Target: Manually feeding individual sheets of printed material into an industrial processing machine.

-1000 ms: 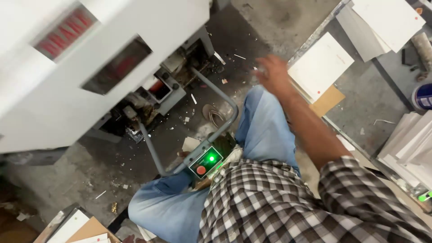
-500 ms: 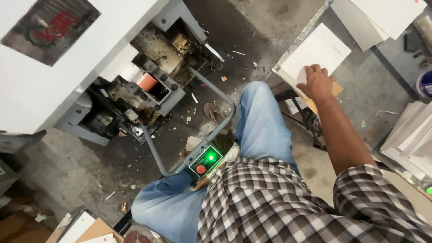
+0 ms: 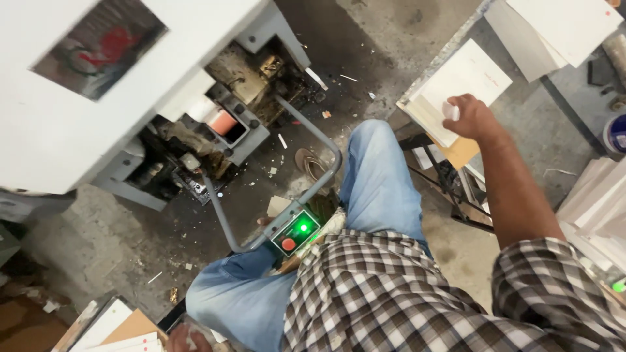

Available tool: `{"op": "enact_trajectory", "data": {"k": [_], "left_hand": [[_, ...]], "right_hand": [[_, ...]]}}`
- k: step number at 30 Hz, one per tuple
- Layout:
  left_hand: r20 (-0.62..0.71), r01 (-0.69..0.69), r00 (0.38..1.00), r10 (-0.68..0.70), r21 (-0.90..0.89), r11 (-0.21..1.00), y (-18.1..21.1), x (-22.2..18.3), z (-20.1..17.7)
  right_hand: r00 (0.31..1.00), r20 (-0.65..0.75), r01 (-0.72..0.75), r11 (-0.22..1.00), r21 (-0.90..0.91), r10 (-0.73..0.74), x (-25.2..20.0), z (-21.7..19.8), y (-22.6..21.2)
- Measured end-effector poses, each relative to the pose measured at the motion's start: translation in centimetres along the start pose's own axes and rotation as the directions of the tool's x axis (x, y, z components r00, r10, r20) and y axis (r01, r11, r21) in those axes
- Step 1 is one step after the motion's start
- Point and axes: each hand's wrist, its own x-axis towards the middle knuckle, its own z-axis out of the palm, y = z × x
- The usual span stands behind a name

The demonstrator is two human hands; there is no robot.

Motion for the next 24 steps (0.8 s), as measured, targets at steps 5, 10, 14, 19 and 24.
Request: {"op": "enact_trajectory", "data": {"k": [5, 10, 14, 19, 24], "left_hand": [[0.134, 0.039, 0.99, -0.05, 0.086, 0.996, 17.4, 15.2, -0.8], [0.131, -0.213, 0.97, 0.204, 0.058, 0.975, 29.1, 29.9, -1.2], [0.003, -0.378, 0.926, 0.378, -0.034, 0.925, 31.5, 36.7, 4.3], [0.084, -0.17, 0.982, 0.172, -0.029, 0.985, 30.7, 37.8, 15.0], [0.303, -0.367, 0.904, 0.301, 0.19, 0.911, 28.5, 34.7, 20.1]], "right_hand": [[0.953, -0.28, -0.013, 0.906, -0.423, -0.117, -0.4, 4.4, -0.5], [0.915, -0.341, 0.075, 0.92, -0.384, -0.217, 0.3, 4.4, 1.8], [0.916, -0.321, 0.177, 0.961, -0.212, -0.24, 2.1, 1.6, 5.9], [0.953, -0.301, 0.057, 0.95, 0.308, 0.04, -0.2, -3.6, 1.6], [0.959, -0.267, 0.103, 0.754, 0.648, 0.099, -0.1, -5.1, -2.5]]}}
